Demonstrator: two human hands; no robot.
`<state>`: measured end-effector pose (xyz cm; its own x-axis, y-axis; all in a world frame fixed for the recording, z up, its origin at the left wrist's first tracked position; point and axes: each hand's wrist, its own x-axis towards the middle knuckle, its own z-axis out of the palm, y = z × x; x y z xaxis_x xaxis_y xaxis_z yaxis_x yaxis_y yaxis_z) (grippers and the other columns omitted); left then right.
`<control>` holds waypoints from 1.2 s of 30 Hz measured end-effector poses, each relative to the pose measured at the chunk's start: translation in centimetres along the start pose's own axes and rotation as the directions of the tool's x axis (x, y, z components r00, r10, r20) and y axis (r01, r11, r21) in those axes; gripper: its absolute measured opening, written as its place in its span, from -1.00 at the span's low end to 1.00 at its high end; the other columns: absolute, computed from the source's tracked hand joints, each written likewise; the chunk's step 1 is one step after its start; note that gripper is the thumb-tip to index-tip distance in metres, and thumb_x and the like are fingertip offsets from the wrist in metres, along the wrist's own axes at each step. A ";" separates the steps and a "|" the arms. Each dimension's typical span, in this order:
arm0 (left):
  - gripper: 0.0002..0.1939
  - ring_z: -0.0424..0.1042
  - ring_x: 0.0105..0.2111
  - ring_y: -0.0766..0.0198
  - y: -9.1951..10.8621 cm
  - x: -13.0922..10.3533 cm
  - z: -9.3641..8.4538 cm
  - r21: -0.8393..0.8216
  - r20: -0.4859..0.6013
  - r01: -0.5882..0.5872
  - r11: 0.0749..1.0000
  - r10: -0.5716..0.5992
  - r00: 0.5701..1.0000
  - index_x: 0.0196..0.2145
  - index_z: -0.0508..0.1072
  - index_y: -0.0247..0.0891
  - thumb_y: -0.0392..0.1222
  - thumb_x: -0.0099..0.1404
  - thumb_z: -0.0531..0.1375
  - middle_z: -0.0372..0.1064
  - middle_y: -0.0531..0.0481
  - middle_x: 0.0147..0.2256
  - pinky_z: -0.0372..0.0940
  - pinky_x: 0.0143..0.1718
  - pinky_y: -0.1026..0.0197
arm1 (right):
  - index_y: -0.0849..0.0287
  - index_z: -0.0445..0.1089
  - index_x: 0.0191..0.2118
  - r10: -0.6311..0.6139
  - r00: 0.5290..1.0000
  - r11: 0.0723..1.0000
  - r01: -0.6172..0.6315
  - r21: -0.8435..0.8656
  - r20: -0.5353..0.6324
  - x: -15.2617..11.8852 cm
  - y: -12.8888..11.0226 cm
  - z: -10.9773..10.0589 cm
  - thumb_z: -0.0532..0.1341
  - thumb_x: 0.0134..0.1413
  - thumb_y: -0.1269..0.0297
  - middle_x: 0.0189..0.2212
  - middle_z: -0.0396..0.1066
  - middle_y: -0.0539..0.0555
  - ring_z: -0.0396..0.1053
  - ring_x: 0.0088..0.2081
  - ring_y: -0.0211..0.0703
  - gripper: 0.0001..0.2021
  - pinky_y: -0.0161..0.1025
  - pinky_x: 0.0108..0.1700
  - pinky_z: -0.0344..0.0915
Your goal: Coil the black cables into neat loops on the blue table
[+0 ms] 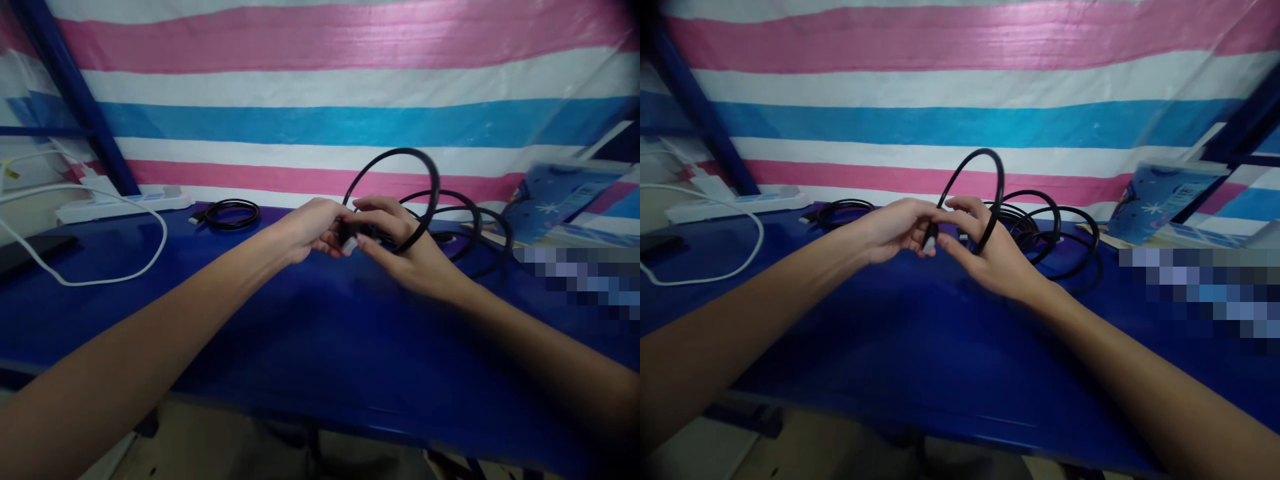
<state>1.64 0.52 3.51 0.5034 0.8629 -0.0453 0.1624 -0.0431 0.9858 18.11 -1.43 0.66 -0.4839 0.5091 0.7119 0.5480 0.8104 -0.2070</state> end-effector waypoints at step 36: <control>-0.54 0.43 -0.20 0.14 -0.6 -0.8 1.4 0.276 0.377 -0.111 0.955 -0.002 0.926 -0.05 0.36 -0.22 0.03 0.12 0.16 0.43 -0.09 -0.17 0.34 -0.37 0.24 | 0.17 0.16 -0.66 0.428 0.904 0.747 -0.363 0.556 0.016 0.4 -3.2 -1.2 0.16 0.09 -0.01 -0.72 0.04 -0.07 0.01 -0.67 -0.36 -0.55 -0.35 -0.64 -0.06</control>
<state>2.34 -0.91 2.73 0.7860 0.6093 -0.1048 0.3338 -0.2755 0.9015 16.95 -4.12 2.39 -0.2141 0.8113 0.5440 0.2057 0.5819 -0.7868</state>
